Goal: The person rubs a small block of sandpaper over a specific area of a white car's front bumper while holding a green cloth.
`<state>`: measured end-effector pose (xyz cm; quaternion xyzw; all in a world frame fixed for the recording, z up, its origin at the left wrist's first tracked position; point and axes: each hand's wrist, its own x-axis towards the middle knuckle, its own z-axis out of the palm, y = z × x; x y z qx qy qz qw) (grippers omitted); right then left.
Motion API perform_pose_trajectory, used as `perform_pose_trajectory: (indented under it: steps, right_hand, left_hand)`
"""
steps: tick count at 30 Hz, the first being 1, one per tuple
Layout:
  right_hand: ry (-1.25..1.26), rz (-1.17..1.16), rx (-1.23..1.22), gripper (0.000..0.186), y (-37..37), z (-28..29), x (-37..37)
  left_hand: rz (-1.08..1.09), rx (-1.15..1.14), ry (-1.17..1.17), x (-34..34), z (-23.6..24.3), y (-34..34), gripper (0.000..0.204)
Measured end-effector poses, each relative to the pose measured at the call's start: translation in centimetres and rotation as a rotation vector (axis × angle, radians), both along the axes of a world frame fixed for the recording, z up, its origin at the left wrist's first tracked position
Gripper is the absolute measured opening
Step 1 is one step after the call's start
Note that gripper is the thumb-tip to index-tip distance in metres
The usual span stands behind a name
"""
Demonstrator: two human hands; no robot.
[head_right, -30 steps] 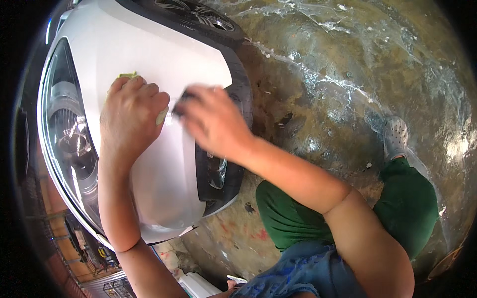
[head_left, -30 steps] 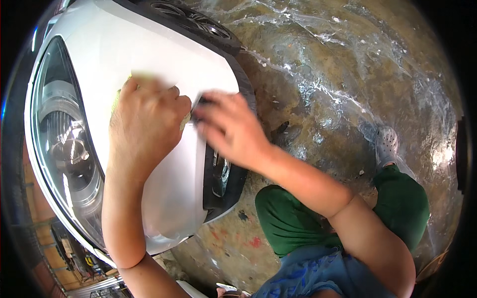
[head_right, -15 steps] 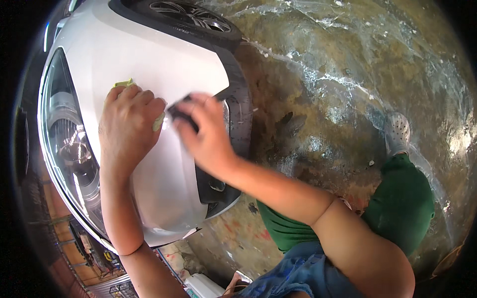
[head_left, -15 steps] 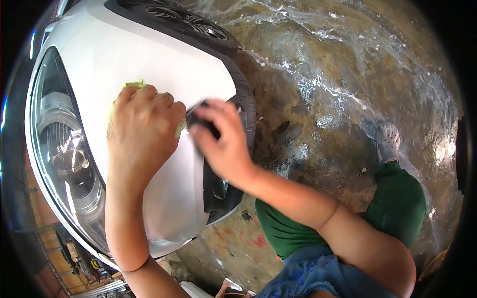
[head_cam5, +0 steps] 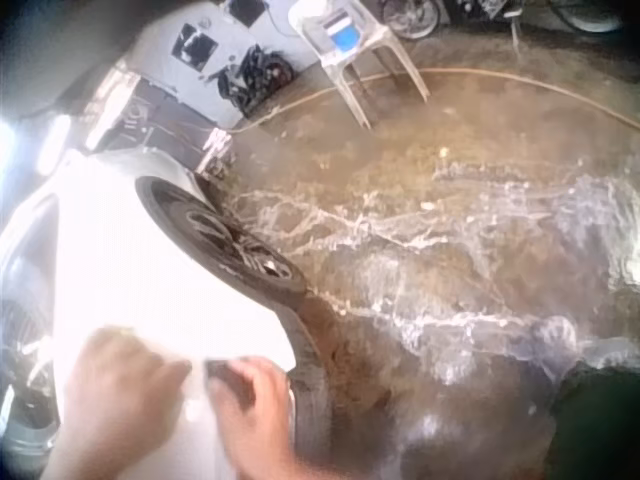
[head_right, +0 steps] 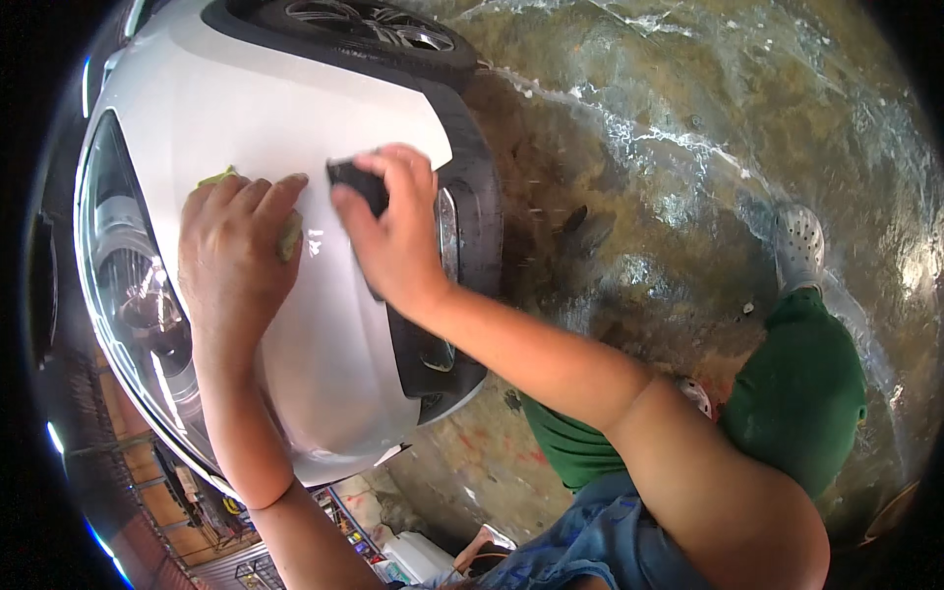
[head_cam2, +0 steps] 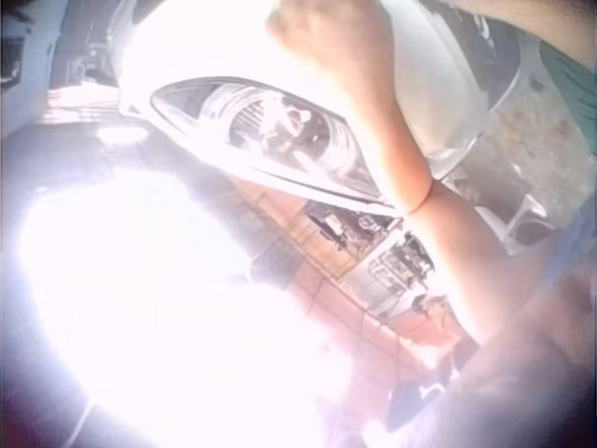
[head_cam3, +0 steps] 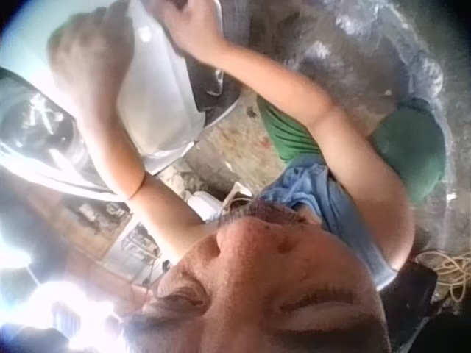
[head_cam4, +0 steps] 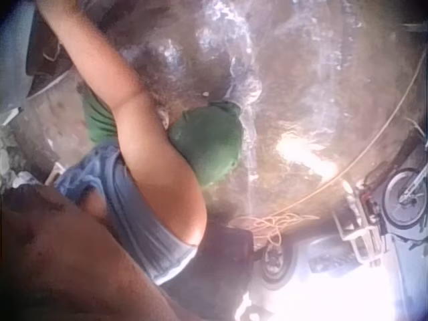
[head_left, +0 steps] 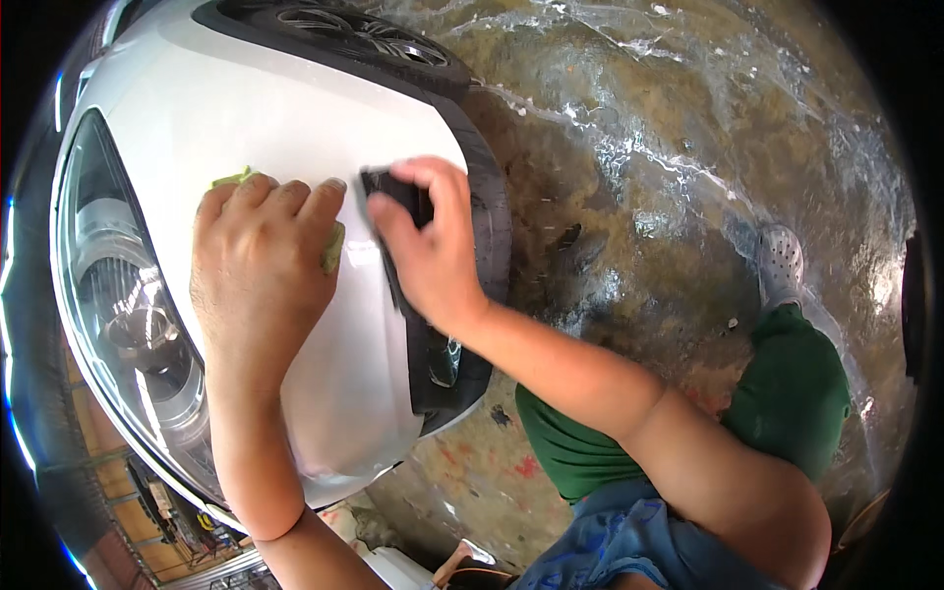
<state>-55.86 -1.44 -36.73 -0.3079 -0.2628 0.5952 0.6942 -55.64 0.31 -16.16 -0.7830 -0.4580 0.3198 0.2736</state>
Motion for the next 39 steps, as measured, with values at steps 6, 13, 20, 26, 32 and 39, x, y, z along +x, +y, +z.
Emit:
perform_pose_trajectory:
  steps: [6, 13, 20, 26, 32, 39]
  right_hand:
    - [0.037, 0.041, 0.135, 0.052, -8.1, 0.1, -0.6]
    - [0.065, -0.021, -0.021, 0.048, -3.0, 0.3, -1.3]
    - [0.127, 0.091, -0.090, 0.043, -1.9, -0.2, -0.6]
    - [0.064, 0.058, 0.080, 0.043, -7.8, 1.5, -0.1]
    - [0.311, 0.093, -0.265, 0.035, -0.5, 1.6, -0.3]
    - [-0.011, 0.020, -0.076, 0.038, -1.9, 0.4, -0.8]
  left_hand:
    - [0.018, 0.006, 0.003, 0.4, 0.1, -0.1, 0.028]
    - [-0.038, -0.003, -0.035, 0.4, -0.1, 0.1, 0.027]
    - [0.005, -0.016, -0.031, 0.3, -0.1, -0.2, 0.040]
    - [0.017, -0.018, -0.021, -0.1, -0.1, -0.3, 0.039]
    - [0.008, -0.015, -0.027, 0.0, -0.4, -0.1, 0.036]
    - [0.005, -0.034, -0.032, -0.2, -0.7, -0.4, 0.034]
